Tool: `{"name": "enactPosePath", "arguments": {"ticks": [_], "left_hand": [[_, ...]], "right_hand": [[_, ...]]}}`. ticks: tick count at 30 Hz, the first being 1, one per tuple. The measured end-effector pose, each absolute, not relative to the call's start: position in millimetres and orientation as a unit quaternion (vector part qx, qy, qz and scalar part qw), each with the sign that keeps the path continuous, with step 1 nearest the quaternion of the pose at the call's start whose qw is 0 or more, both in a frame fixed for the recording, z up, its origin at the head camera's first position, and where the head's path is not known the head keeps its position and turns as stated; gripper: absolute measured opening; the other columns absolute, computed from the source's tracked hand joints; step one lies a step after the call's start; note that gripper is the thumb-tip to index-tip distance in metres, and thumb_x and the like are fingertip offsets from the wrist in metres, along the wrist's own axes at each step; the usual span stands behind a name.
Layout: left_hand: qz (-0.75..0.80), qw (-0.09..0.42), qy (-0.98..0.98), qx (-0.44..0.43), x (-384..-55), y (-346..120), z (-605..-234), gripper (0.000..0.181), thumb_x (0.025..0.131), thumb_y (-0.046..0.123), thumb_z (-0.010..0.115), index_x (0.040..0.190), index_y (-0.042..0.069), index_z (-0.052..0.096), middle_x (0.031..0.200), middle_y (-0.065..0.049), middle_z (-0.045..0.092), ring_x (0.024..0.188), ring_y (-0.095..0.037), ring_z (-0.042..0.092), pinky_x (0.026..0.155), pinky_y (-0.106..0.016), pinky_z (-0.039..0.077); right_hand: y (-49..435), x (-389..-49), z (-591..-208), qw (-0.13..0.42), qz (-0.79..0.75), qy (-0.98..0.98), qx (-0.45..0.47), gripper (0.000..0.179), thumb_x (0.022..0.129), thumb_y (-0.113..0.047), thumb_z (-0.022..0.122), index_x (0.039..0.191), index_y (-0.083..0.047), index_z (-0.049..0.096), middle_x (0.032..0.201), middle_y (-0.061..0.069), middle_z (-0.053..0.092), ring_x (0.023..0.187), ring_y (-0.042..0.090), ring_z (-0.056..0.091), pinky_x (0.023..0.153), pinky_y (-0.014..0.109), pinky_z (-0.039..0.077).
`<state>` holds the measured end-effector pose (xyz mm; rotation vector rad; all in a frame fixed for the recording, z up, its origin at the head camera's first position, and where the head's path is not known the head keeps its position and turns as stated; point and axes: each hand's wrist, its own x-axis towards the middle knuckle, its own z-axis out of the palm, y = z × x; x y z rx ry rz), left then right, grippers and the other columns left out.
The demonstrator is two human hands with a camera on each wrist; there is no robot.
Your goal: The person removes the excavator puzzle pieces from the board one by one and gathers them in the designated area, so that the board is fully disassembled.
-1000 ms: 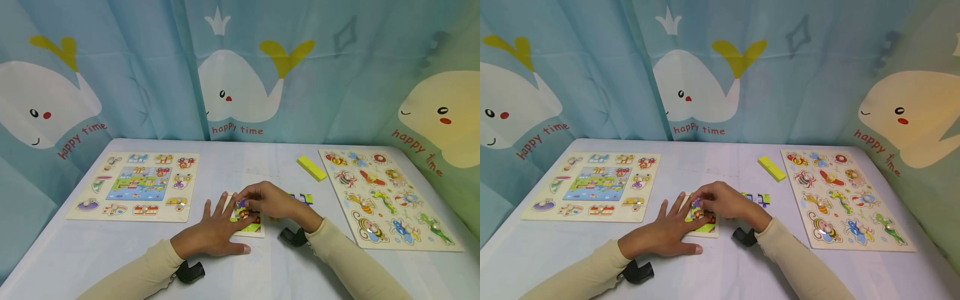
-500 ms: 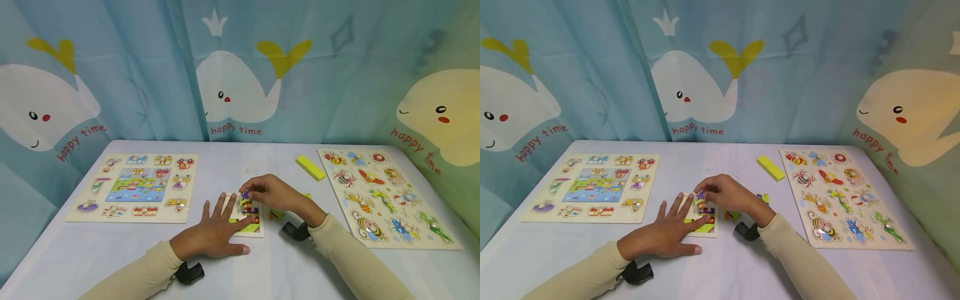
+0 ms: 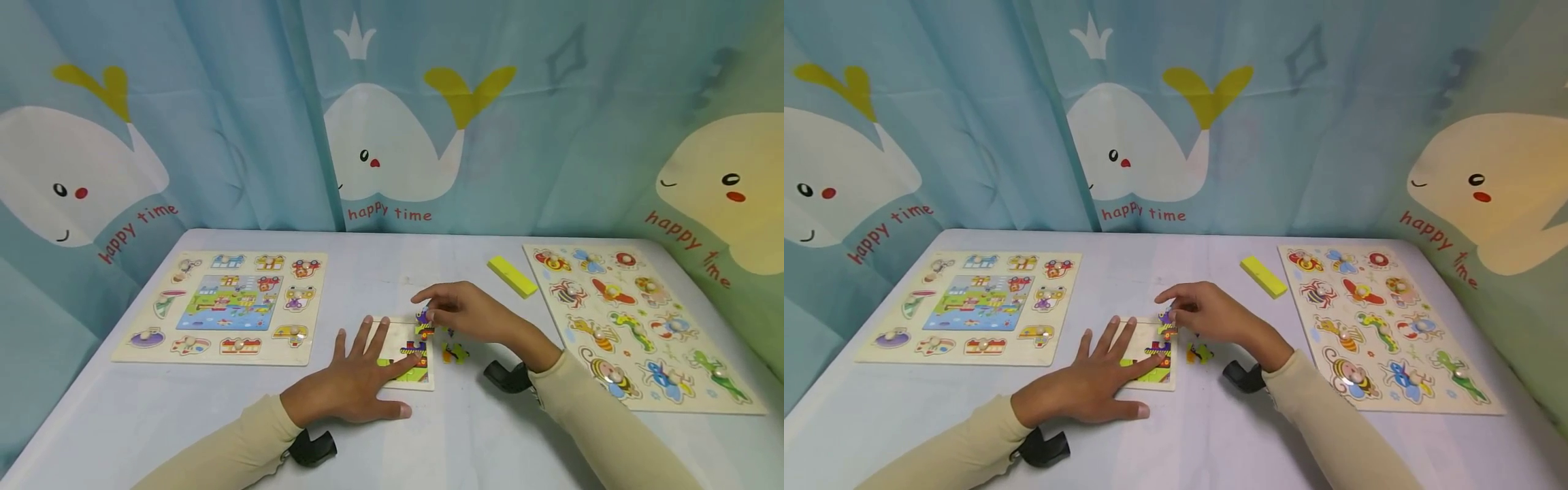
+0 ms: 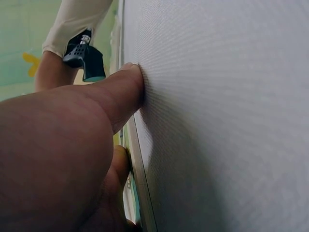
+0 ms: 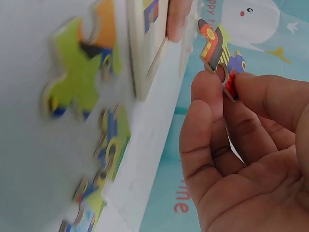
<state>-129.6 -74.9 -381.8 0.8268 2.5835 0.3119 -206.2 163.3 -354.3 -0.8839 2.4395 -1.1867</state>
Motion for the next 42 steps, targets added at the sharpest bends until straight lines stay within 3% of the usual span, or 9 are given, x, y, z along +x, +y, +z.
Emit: {"name": "enactPosePath", "arguments": {"ticks": [10, 17, 25, 33, 42], "left_hand": [[0.116, 0.198, 0.927, 0.296, -128, -74, -381, 0.071, 0.087, 0.068, 0.053, 0.151, 0.042, 0.033, 0.161, -0.015, -0.008, 0.144, -0.038, -0.015, 0.105, -0.069, -0.001], [0.122, 0.196, 0.928, 0.293, -127, -75, -382, 0.071, 0.087, 0.067, 0.054, 0.151, 0.043, 0.032, 0.161, -0.015, -0.008, 0.144, -0.037, -0.016, 0.105, -0.068, -0.002], [0.120, 0.195, 0.928, 0.294, -128, -74, -383, 0.071, 0.087, 0.068, 0.053, 0.151, 0.043, 0.033, 0.161, -0.014, -0.008, 0.144, -0.037, -0.016, 0.105, -0.068, -0.003], [0.129, 0.202, 0.926, 0.293, -127, -74, -382, 0.071, 0.087, 0.066, 0.054, 0.151, 0.042, 0.033, 0.161, -0.014, -0.010, 0.144, -0.036, -0.018, 0.105, -0.068, -0.005], [0.130, 0.200, 0.926, 0.292, -128, -75, -384, 0.072, 0.087, 0.067, 0.055, 0.151, 0.043, 0.032, 0.161, -0.013, -0.010, 0.144, -0.036, -0.017, 0.105, -0.067, -0.005]], "right_hand": [[188, -203, -357, 0.165, -0.400, 0.855, -0.286, 0.021, 0.092, 0.003, 0.059, 0.108, -0.001, 0.072, 0.098, 0.003, 0.071, 0.079, 0.018, 0.062, 0.069, 0.026, 0.049], [203, -199, -355, 0.162, -0.385, 0.863, -0.285, 0.020, 0.091, 0.002, 0.062, 0.107, -0.001, 0.073, 0.092, 0.001, 0.069, 0.076, 0.015, 0.060, 0.064, 0.025, 0.047], [216, -195, -354, 0.186, -0.393, 0.864, -0.253, 0.018, 0.092, 0.000, 0.063, 0.108, 0.003, 0.069, 0.098, 0.006, 0.069, 0.079, 0.017, 0.062, 0.070, 0.026, 0.051], [231, -190, -356, 0.217, -0.399, 0.858, -0.240, 0.016, 0.091, 0.000, 0.064, 0.105, 0.003, 0.070, 0.083, 0.004, 0.069, 0.074, 0.018, 0.064, 0.067, 0.027, 0.050], [239, -188, -360, 0.242, -0.420, 0.844, -0.228, 0.014, 0.091, 0.001, 0.063, 0.102, 0.006, 0.069, 0.087, 0.008, 0.070, 0.074, 0.019, 0.066, 0.067, 0.030, 0.055]]}}
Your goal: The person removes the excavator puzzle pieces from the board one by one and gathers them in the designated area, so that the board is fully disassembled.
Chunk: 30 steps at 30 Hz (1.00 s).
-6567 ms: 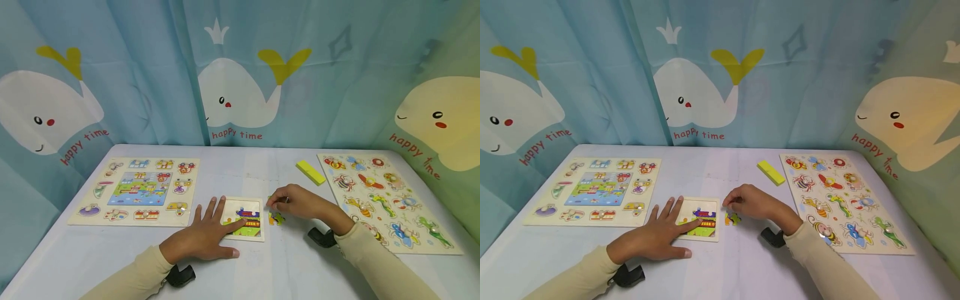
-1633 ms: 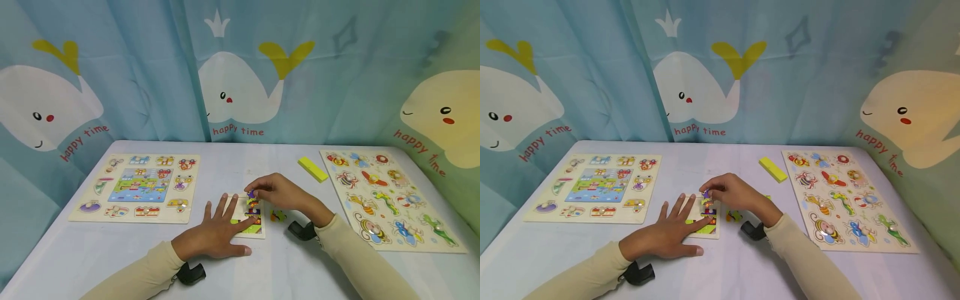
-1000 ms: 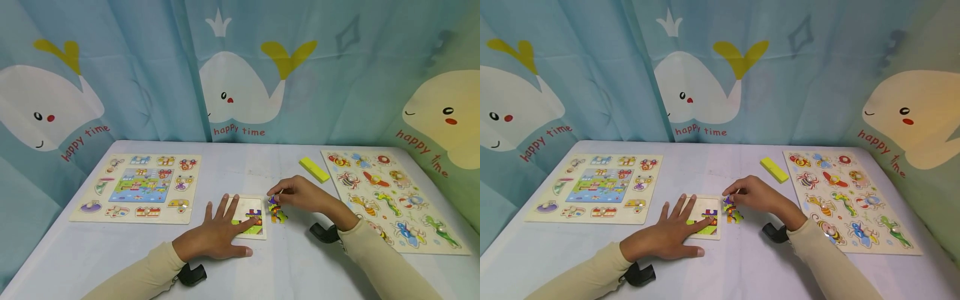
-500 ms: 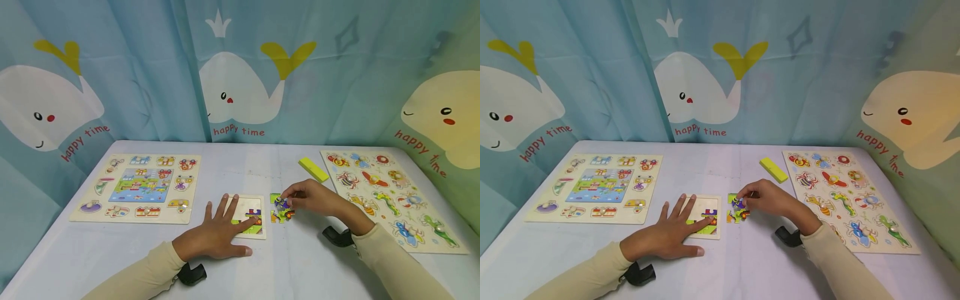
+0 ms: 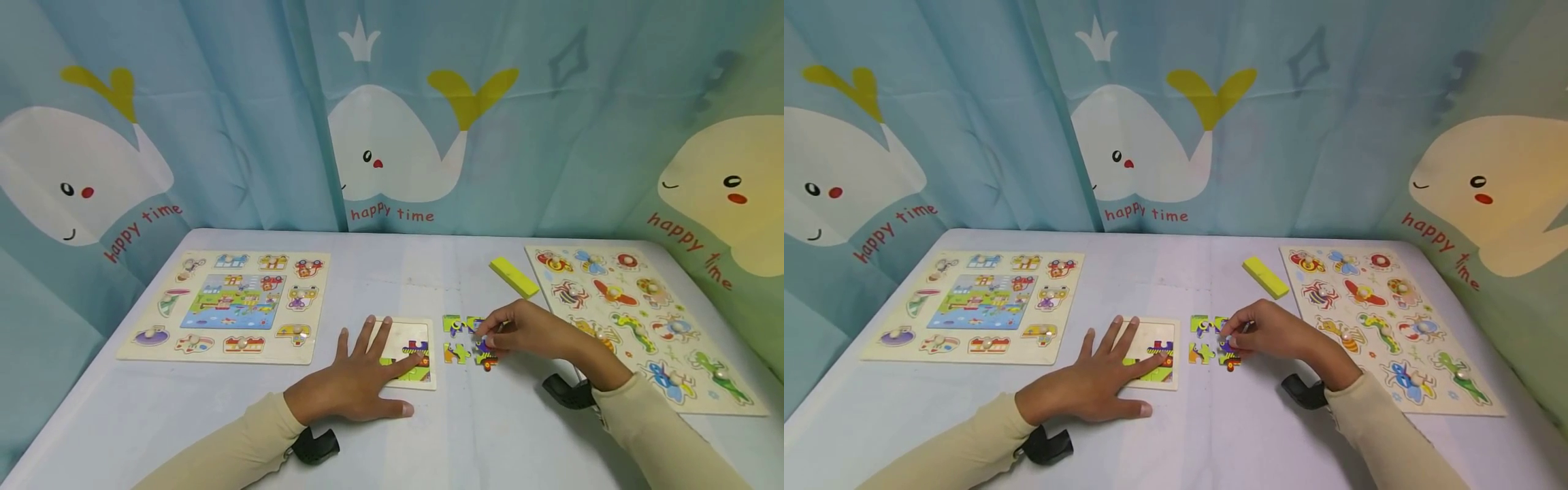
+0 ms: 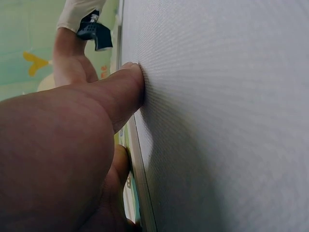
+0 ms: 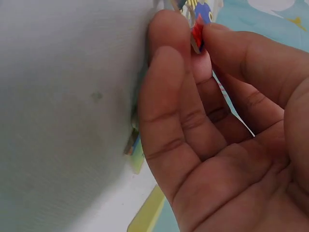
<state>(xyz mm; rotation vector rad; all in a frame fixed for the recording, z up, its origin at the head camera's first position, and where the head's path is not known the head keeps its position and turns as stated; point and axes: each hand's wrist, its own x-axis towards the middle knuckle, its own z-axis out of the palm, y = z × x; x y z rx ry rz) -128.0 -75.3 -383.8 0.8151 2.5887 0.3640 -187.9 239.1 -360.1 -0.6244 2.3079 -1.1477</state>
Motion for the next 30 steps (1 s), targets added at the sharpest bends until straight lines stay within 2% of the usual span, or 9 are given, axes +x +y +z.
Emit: {"name": "enactPosePath", "arguments": {"ticks": [16, 30], "left_hand": [[0.125, 0.196, 0.928, 0.293, -127.4, -75.0, -385.9, 0.072, 0.087, 0.068, 0.053, 0.151, 0.044, 0.030, 0.161, -0.013, -0.012, 0.144, -0.035, -0.018, 0.105, -0.067, -0.005], [0.129, 0.192, 0.927, 0.296, -127.4, -75.8, -383.9, 0.071, 0.088, 0.067, 0.053, 0.151, 0.044, 0.031, 0.161, -0.014, -0.010, 0.144, -0.036, -0.018, 0.105, -0.067, -0.005]], "right_hand": [[237.9, -189.9, -364.6, 0.237, -0.420, 0.847, -0.221, 0.012, 0.090, 0.002, 0.063, 0.100, 0.006, 0.068, 0.080, 0.008, 0.068, 0.068, 0.021, 0.065, 0.061, 0.031, 0.054], [237.3, -193.0, -358.8, 0.242, -0.423, 0.846, -0.217, 0.014, 0.090, 0.002, 0.063, 0.102, 0.008, 0.068, 0.088, 0.011, 0.070, 0.072, 0.022, 0.067, 0.063, 0.032, 0.055]]}}
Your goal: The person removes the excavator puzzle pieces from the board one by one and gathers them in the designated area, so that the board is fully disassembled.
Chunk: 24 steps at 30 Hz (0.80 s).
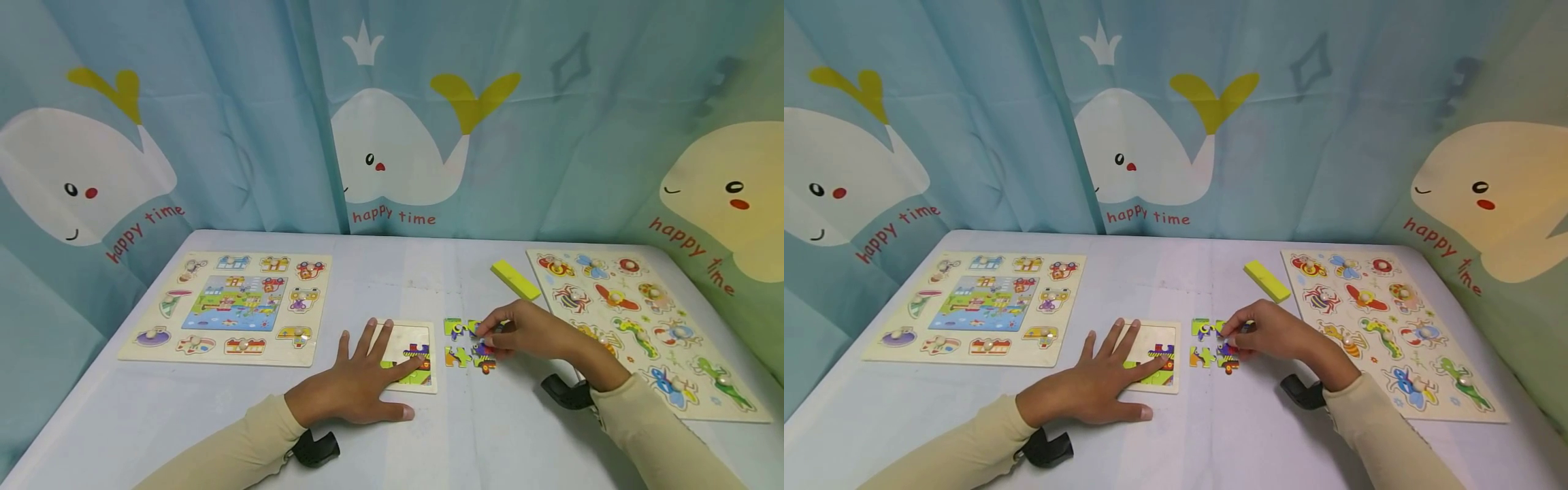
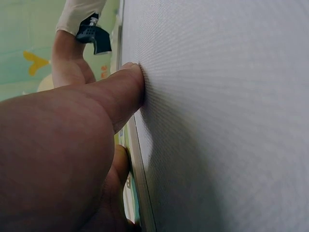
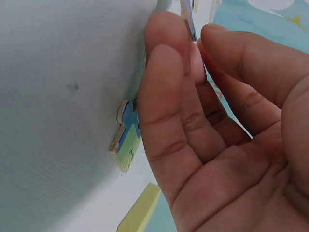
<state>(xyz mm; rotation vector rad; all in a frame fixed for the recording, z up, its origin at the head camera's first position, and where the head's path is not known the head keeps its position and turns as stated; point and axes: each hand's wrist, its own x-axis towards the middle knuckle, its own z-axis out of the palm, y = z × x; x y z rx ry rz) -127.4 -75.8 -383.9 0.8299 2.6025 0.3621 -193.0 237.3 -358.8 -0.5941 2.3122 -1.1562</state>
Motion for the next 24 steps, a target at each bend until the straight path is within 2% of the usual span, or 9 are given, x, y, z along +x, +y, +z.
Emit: {"name": "enactPosePath", "arguments": {"ticks": [5, 9, 19, 24], "left_hand": [[0.130, 0.192, 0.927, 0.296, -127, -75, -384, 0.071, 0.088, 0.067, 0.053, 0.151, 0.043, 0.031, 0.161, -0.014, -0.010, 0.144, -0.035, -0.018, 0.105, -0.068, -0.004], [0.132, 0.193, 0.926, 0.296, -127, -76, -383, 0.071, 0.088, 0.067, 0.053, 0.151, 0.043, 0.031, 0.161, -0.013, -0.011, 0.144, -0.035, -0.017, 0.105, -0.068, -0.004], [0.133, 0.192, 0.927, 0.294, -128, -74, -385, 0.073, 0.087, 0.067, 0.055, 0.151, 0.043, 0.031, 0.161, -0.014, -0.008, 0.144, -0.036, -0.016, 0.105, -0.068, -0.003], [0.119, 0.187, 0.930, 0.295, -129, -71, -382, 0.075, 0.086, 0.066, 0.057, 0.152, 0.042, 0.030, 0.161, -0.016, -0.005, 0.144, -0.039, -0.013, 0.106, -0.066, -0.003]], "right_hand": [[238, -193, -359, 0.232, -0.415, 0.850, -0.226, 0.013, 0.089, 0.002, 0.064, 0.101, 0.006, 0.069, 0.099, 0.013, 0.070, 0.080, 0.022, 0.067, 0.067, 0.030, 0.055], [238, -194, -358, 0.209, -0.389, 0.867, -0.232, 0.013, 0.089, 0.002, 0.065, 0.100, 0.002, 0.071, 0.102, 0.011, 0.069, 0.084, 0.020, 0.061, 0.069, 0.027, 0.052], [233, -197, -356, 0.193, -0.383, 0.875, -0.224, 0.016, 0.091, -0.003, 0.064, 0.105, 0.003, 0.069, 0.094, 0.007, 0.070, 0.076, 0.018, 0.059, 0.064, 0.026, 0.049], [227, -199, -355, 0.183, -0.385, 0.873, -0.236, 0.017, 0.091, -0.001, 0.063, 0.106, 0.003, 0.070, 0.094, 0.007, 0.070, 0.077, 0.017, 0.060, 0.065, 0.025, 0.049]]}}
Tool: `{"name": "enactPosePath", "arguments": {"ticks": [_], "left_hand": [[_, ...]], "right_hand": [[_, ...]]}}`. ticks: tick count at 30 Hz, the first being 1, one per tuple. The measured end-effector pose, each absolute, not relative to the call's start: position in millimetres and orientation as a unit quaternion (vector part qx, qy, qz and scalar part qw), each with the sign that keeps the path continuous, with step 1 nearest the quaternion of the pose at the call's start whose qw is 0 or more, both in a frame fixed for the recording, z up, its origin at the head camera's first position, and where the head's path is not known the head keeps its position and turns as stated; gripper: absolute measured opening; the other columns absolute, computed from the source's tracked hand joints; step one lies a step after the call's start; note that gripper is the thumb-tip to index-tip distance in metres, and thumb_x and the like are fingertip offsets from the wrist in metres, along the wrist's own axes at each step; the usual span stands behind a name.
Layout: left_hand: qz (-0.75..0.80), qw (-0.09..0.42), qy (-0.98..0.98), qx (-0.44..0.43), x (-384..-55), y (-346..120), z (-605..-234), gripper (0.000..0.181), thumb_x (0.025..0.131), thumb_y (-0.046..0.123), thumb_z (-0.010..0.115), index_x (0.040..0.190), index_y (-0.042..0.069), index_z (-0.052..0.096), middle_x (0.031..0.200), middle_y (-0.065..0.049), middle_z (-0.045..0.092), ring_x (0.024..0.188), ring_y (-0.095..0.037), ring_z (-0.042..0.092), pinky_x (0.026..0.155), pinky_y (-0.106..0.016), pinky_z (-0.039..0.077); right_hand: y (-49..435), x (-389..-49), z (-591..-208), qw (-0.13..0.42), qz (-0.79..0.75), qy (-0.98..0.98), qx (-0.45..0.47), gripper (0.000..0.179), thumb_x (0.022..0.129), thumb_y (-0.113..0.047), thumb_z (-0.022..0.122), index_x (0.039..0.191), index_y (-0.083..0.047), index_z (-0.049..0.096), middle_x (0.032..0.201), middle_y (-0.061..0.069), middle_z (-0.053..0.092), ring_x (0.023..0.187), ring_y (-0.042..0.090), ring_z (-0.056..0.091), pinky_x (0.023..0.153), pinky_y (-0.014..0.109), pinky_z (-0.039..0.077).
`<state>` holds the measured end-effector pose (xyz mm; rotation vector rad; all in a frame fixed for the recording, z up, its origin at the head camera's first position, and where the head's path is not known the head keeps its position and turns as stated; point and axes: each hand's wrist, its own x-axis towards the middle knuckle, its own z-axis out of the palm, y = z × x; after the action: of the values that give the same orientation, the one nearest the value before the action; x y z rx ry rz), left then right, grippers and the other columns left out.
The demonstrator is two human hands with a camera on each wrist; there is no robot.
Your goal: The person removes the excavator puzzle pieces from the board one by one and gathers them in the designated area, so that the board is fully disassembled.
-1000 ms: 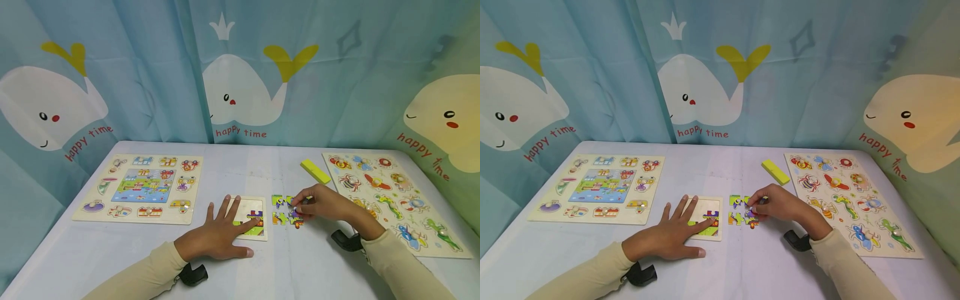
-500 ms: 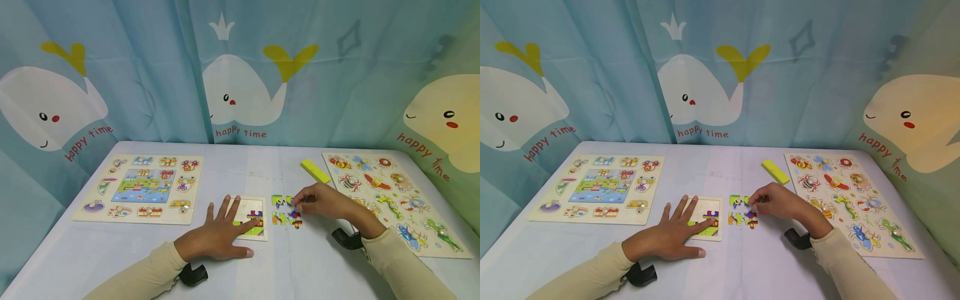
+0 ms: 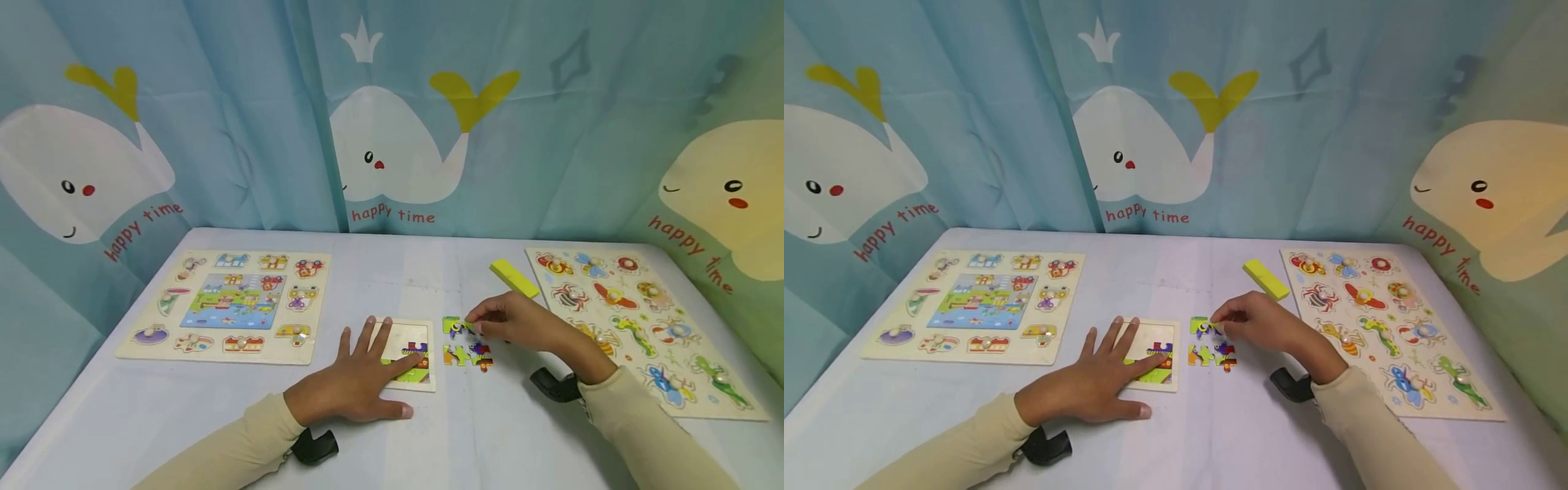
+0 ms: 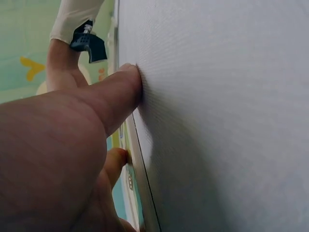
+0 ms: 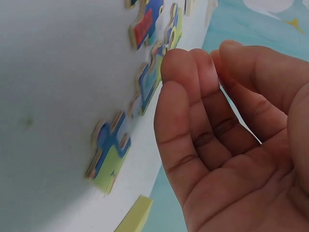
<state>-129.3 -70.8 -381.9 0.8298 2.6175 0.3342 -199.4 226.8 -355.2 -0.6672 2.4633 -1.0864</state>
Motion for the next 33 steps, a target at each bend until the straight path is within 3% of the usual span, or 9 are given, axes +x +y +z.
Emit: {"name": "enactPosePath", "arguments": {"ticks": [7, 15, 21, 26, 33], "left_hand": [[0.126, 0.172, 0.929, 0.301, -127, -65, -378, 0.074, 0.088, 0.061, 0.059, 0.152, 0.037, 0.032, 0.161, -0.016, 0.001, 0.145, -0.040, -0.007, 0.107, -0.064, -0.007], [0.136, 0.177, 0.918, 0.329, -126, -62, -376, 0.074, 0.091, 0.059, 0.056, 0.154, 0.043, 0.021, 0.161, -0.016, -0.002, 0.146, -0.036, -0.007, 0.109, -0.062, -0.005], [0.110, 0.187, 0.913, 0.345, -127, -61, -378, 0.073, 0.090, 0.062, 0.055, 0.153, 0.042, 0.025, 0.161, -0.016, -0.004, 0.146, -0.035, -0.008, 0.111, -0.058, 0.000], [0.090, 0.193, 0.915, 0.341, -128, -61, -380, 0.072, 0.089, 0.065, 0.053, 0.152, 0.043, 0.028, 0.161, -0.017, -0.006, 0.146, -0.034, -0.010, 0.112, -0.058, 0.001], [0.105, 0.214, 0.910, 0.339, -129, -63, -380, 0.070, 0.090, 0.065, 0.052, 0.152, 0.044, 0.026, 0.160, -0.016, -0.011, 0.144, -0.034, -0.016, 0.109, -0.061, -0.004]], "right_hand": [[214, -204, -354, 0.177, -0.377, 0.876, -0.246, 0.017, 0.091, -0.001, 0.062, 0.106, 0.002, 0.070, 0.087, 0.006, 0.069, 0.072, 0.017, 0.058, 0.061, 0.024, 0.047], [198, -207, -355, 0.183, -0.391, 0.862, -0.266, 0.018, 0.094, -0.005, 0.061, 0.107, 0.002, 0.071, 0.091, 0.006, 0.070, 0.075, 0.015, 0.059, 0.068, 0.027, 0.050], [186, -206, -356, 0.176, -0.386, 0.861, -0.282, 0.016, 0.094, -0.010, 0.064, 0.104, -0.001, 0.073, 0.088, 0.003, 0.071, 0.074, 0.014, 0.060, 0.068, 0.027, 0.050], [176, -206, -356, 0.182, -0.401, 0.848, -0.294, 0.018, 0.094, -0.009, 0.064, 0.106, 0.001, 0.072, 0.086, 0.005, 0.071, 0.075, 0.020, 0.062, 0.069, 0.028, 0.051], [165, -203, -362, 0.199, -0.436, 0.826, -0.296, 0.019, 0.095, -0.004, 0.060, 0.110, 0.002, 0.070, 0.100, 0.007, 0.072, 0.087, 0.022, 0.068, 0.077, 0.028, 0.052]]}}
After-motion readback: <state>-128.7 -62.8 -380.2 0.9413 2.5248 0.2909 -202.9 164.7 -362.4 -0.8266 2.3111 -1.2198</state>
